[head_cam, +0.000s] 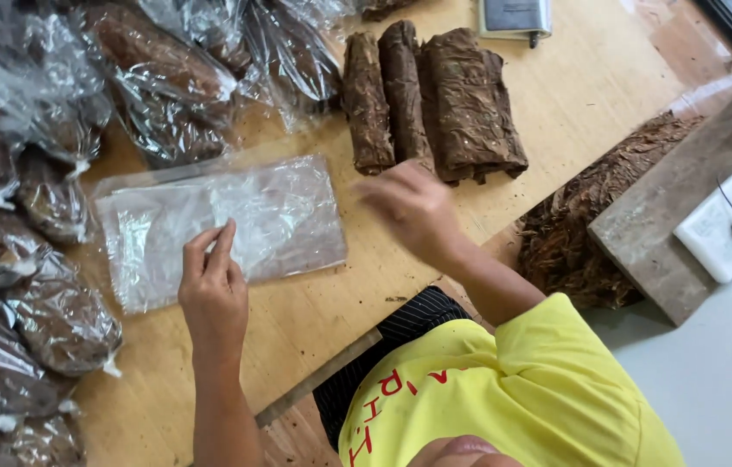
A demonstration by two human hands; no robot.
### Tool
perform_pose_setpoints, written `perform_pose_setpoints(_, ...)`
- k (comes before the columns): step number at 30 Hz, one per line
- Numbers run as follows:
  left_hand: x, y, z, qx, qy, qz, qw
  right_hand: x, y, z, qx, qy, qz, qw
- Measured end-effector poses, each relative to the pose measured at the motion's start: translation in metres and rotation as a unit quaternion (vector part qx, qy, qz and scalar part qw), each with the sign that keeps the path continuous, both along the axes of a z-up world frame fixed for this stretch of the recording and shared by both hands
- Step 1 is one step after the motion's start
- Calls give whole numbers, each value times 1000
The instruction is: Packaging bundles of dried leaves into plastic bags and sealing them on a wooden table.
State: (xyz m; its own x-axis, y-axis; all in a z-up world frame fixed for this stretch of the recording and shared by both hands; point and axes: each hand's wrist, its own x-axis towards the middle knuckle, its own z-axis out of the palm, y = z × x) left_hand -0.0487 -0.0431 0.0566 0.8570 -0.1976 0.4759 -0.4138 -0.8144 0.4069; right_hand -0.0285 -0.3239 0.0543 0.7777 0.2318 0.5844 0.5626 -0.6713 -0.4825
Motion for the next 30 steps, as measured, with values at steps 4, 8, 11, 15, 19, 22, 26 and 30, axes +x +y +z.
perform_pose_setpoints(4,1,0,-6,-22,-3,-4,1000,10,-70,-10,-82,-17,-248,965)
perform_pose_setpoints(8,3,0,-16,25,-11,-9,1000,31,-87,-13,-116,129,-333,927)
perform_pose_setpoints(11,4,-6,-24,108,-13,-23,994,56,-101,-22,-135,239,-377,885)
perform_pose_setpoints(15,7,-16,-39,185,-22,-84,979,71,-104,-11,-148,389,-403,815)
perform_pose_setpoints(19,8,-19,-41,159,-10,-108,981,77,-115,-23,-184,364,-399,821)
perform_pose_setpoints(22,8,-19,-41,165,-11,-100,981,79,-113,-26,-143,315,-409,845)
perform_pose_setpoints(26,7,-19,-38,205,-40,-69,976,70,-103,-29,-145,203,-384,889)
perform_pose_setpoints(30,5,-19,-37,172,-3,-79,982,63,-96,-10,36,218,-297,929)
